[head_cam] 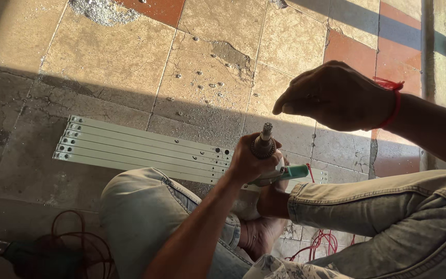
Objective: The person uses a green cordless drill to make holes in a long white metal strip placed on the floor. They repeatedly drill at marked spots, pause to clear metal shavings from the drill bit, and continue drilling until several holes are formed.
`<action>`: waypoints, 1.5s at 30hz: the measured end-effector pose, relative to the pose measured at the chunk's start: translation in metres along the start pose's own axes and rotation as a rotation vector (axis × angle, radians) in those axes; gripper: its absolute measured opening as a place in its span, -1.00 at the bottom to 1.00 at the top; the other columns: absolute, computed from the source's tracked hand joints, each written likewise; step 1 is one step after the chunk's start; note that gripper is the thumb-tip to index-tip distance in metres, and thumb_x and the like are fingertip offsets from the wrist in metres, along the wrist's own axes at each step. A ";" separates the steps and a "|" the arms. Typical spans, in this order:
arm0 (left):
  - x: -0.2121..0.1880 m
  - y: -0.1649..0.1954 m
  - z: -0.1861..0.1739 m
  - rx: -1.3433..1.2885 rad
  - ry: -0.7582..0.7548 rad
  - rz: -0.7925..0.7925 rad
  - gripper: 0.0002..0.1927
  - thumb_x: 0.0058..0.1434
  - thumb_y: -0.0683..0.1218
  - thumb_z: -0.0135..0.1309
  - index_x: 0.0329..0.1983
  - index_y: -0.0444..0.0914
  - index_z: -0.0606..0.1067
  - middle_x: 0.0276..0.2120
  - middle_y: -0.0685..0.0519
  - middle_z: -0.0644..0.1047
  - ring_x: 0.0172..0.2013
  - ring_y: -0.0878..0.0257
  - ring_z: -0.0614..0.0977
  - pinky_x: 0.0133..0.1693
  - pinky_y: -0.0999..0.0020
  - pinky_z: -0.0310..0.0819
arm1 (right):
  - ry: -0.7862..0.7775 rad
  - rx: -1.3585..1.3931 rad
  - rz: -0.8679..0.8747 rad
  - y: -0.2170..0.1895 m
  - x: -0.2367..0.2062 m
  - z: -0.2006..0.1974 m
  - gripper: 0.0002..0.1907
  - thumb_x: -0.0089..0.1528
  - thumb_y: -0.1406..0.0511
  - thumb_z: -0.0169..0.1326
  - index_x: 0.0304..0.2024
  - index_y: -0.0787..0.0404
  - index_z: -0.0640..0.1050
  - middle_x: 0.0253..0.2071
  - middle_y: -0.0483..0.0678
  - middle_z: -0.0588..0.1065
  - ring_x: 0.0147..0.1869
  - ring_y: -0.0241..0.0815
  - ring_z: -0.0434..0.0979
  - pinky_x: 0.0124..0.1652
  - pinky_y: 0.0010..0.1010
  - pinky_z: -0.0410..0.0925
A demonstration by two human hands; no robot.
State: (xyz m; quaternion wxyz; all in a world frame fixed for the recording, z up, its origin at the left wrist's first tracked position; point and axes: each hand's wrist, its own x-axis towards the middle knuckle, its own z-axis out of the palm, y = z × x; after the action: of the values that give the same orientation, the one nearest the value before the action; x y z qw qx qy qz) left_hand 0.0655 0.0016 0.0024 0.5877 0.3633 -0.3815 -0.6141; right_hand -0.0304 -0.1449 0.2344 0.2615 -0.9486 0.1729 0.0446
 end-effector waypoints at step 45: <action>0.004 0.010 -0.004 0.212 -0.012 0.106 -0.74 0.05 -0.04 0.27 -0.30 -0.32 0.60 -0.46 0.06 0.63 -0.42 0.34 0.68 -0.25 0.36 0.64 | 0.055 0.132 -0.201 0.002 0.013 0.007 -0.91 0.25 0.41 0.17 -0.19 0.18 0.63 -0.26 -0.07 0.61 -0.19 -0.23 0.67 -0.19 -0.43 0.51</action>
State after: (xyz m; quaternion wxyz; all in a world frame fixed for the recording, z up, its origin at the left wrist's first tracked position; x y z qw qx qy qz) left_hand 0.0732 -0.0028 0.0098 0.5754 0.3991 -0.4665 -0.5404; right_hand -0.0186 -0.1469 0.2249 0.3218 -0.9426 0.0867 -0.0196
